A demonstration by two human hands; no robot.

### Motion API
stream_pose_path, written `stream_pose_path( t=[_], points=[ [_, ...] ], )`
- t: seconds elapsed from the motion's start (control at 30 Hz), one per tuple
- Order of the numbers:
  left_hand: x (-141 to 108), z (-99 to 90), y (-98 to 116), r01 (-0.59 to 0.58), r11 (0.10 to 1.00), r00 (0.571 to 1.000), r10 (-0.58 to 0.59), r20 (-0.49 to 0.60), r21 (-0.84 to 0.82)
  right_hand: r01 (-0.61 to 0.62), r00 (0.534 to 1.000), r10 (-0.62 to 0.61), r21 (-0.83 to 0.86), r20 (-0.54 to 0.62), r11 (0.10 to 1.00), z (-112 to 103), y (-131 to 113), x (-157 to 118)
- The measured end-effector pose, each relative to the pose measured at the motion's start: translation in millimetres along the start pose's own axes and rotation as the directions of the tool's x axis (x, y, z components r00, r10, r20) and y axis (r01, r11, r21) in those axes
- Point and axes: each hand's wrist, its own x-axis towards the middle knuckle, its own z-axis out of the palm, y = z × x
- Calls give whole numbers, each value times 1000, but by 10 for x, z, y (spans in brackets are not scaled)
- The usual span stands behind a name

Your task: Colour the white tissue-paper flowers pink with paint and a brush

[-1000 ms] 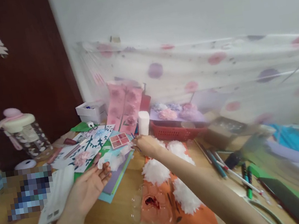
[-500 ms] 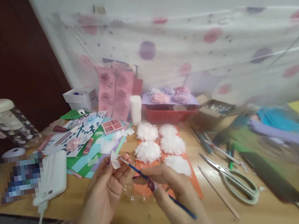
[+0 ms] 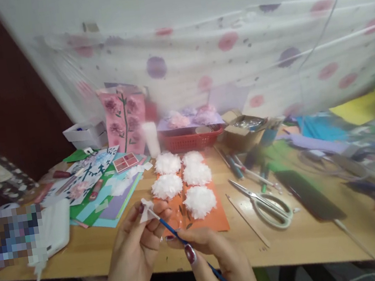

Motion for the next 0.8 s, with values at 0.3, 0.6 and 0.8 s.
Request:
stream_pose_path(
  t=[0.3,0.6,0.8],
  points=[
    [30,39,-114,41,999,998,-42,-41,-24,-9,928,-42,-135,-369,991,84,-2,-60],
    [108,41,-186,101,991,993,-96,64,-87,175,960,-194,-109,-203,979,-98,78,-5],
    [75,63,-202,240,944,967,-213,138,-228,390,895,-419,-188,-153,901,-176,202,-19]
  ],
)
